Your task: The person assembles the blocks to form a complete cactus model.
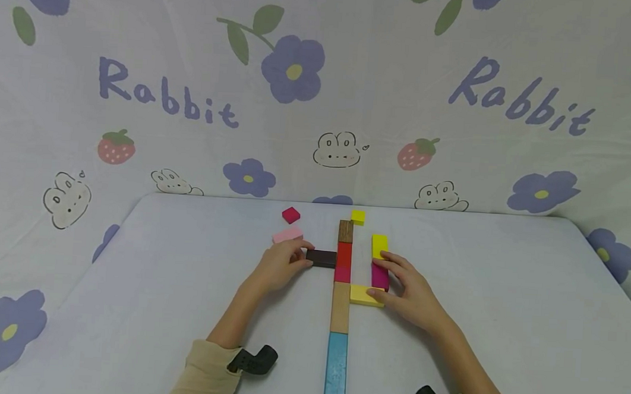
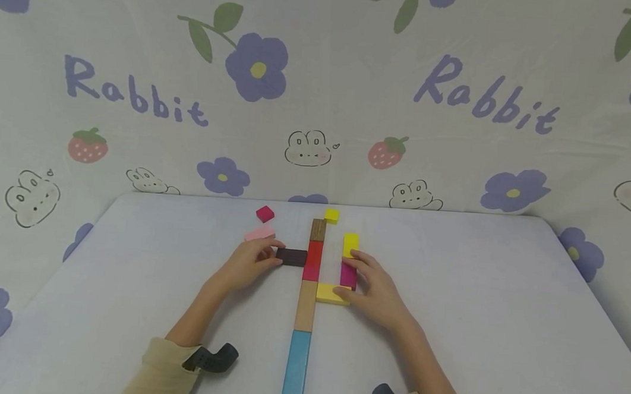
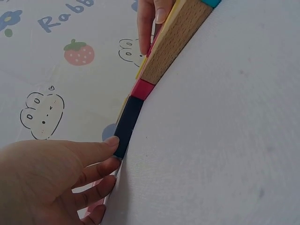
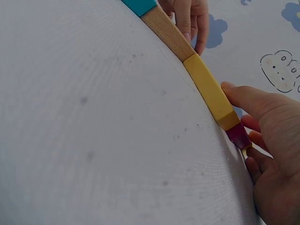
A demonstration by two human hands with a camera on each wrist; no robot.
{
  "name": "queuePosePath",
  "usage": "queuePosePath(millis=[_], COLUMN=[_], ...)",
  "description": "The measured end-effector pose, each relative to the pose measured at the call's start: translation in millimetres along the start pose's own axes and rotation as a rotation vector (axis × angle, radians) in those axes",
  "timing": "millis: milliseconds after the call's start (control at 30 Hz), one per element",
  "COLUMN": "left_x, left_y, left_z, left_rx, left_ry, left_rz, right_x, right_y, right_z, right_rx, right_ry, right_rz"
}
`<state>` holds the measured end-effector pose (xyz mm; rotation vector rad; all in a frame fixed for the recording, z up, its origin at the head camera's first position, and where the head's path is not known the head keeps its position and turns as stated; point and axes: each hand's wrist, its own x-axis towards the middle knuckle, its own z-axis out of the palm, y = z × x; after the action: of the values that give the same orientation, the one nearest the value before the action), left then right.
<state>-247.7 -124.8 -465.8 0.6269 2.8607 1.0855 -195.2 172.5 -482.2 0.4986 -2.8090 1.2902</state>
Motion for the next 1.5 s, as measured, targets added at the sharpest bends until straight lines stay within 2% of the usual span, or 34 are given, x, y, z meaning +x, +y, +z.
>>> queuePosePath(millis=[467,700,933,1067,1300,1500], left_x=[0.1,0.2,2.4,2.4,0.9,0.8], left_y=[0.2,2.5,0.4,-1.0,-7.0,-16.8], left_z=[1.1,-0.1,-4.9,-10.2,-18.5,-20.2], left_rx=[0.009,0.013,-0.063,-0.099,-0.157,-0.212], left_ry=[-0.006,-0.020,-0.026,0.029,0.193,0.302], left_rz=[-0.003,-0.026,-0.048,-0.058,-0.095,-0.132], right_x=[0.4,-0.1,0.2,0.3,0.2,-0.4], right_y=[1,-2,-1,0,-2,-2], right_z=[0,-2,-2,-1,-2,-2], right_rx=[0.004,0.014,0.011,0.008,0.008,-0.003], right_ry=[0.002,0.010,0.011,0.010,0.008,0.005], right_rz=[-0.013,-0.027,-0.029,-0.022,-0.021,-0.013])
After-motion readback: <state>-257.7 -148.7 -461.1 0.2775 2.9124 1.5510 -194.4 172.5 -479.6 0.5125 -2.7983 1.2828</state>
